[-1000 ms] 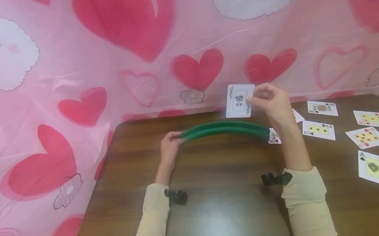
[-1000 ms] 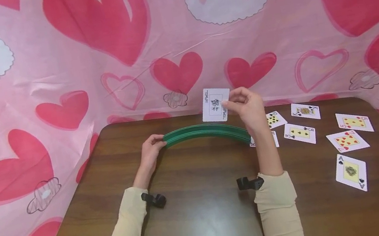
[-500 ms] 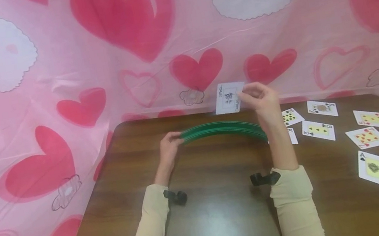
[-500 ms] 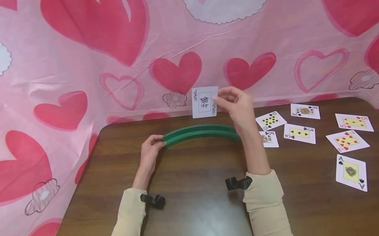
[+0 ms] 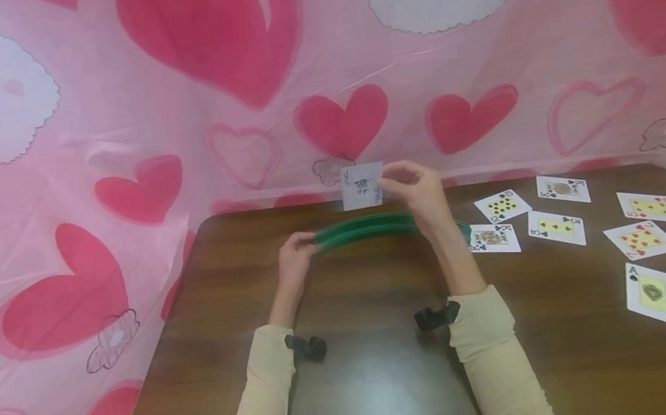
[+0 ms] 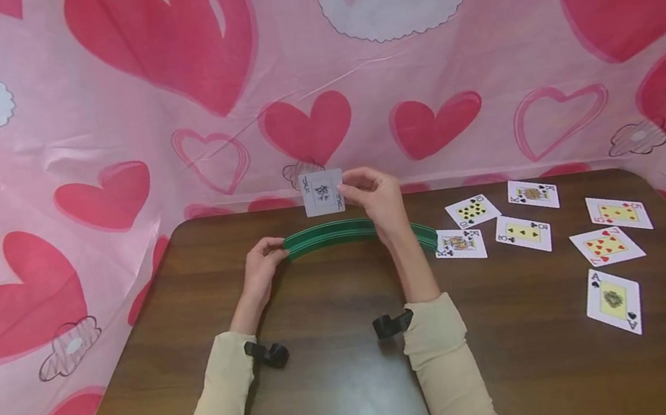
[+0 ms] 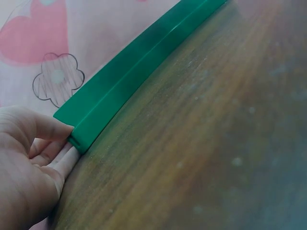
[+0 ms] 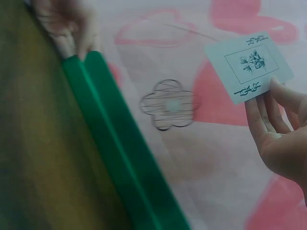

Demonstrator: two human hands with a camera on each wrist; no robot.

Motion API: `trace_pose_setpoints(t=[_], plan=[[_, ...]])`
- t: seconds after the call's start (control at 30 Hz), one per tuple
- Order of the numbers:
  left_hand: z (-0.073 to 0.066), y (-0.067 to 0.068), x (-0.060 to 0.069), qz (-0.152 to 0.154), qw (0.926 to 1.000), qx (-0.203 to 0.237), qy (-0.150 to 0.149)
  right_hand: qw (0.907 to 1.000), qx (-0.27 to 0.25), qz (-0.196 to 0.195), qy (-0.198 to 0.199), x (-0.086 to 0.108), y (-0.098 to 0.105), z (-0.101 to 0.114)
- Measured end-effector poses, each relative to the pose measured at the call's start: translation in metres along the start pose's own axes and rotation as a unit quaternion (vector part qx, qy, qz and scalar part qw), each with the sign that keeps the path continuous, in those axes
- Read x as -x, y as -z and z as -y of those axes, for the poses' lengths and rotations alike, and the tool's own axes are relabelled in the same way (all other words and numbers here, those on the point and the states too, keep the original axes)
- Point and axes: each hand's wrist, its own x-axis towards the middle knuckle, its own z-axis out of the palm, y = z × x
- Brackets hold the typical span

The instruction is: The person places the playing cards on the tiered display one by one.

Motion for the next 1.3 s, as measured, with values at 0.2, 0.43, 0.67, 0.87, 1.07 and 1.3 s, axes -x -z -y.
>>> trace_pose_setpoints(t=[0.2,0.43,0.67,0.87,1.07,1.3], plan=[[0.001,0.002,-0.002,-0.005,1.0000,0.002,-0.003,0.9992,0.034,0.015,-0.014,-0.004,-0.009,-0.018],[-0.006,-0.001,0.002,-0.009,0.9999,-0.001,0.007,0.9979,0.051,0.026,-0.028,-0.012,-0.015,-0.035],[0.001,0.000,-0.004,-0.024,0.9994,-0.023,-0.010,0.9915,0.099,0.074,-0.040,-0.023,-0.025,-0.045],[-0.001,0.004,-0.004,-0.024,0.9995,-0.019,-0.005,0.9850,0.143,0.094,-0.023,-0.031,-0.032,-0.056],[0.000,0.005,-0.006,-0.020,0.9997,-0.013,0.002,0.9792,0.168,0.112,-0.023,-0.032,-0.038,-0.058],[-0.001,0.005,-0.003,-0.012,0.9996,-0.024,-0.004,0.9758,0.165,0.137,-0.044,-0.025,-0.040,-0.051]])
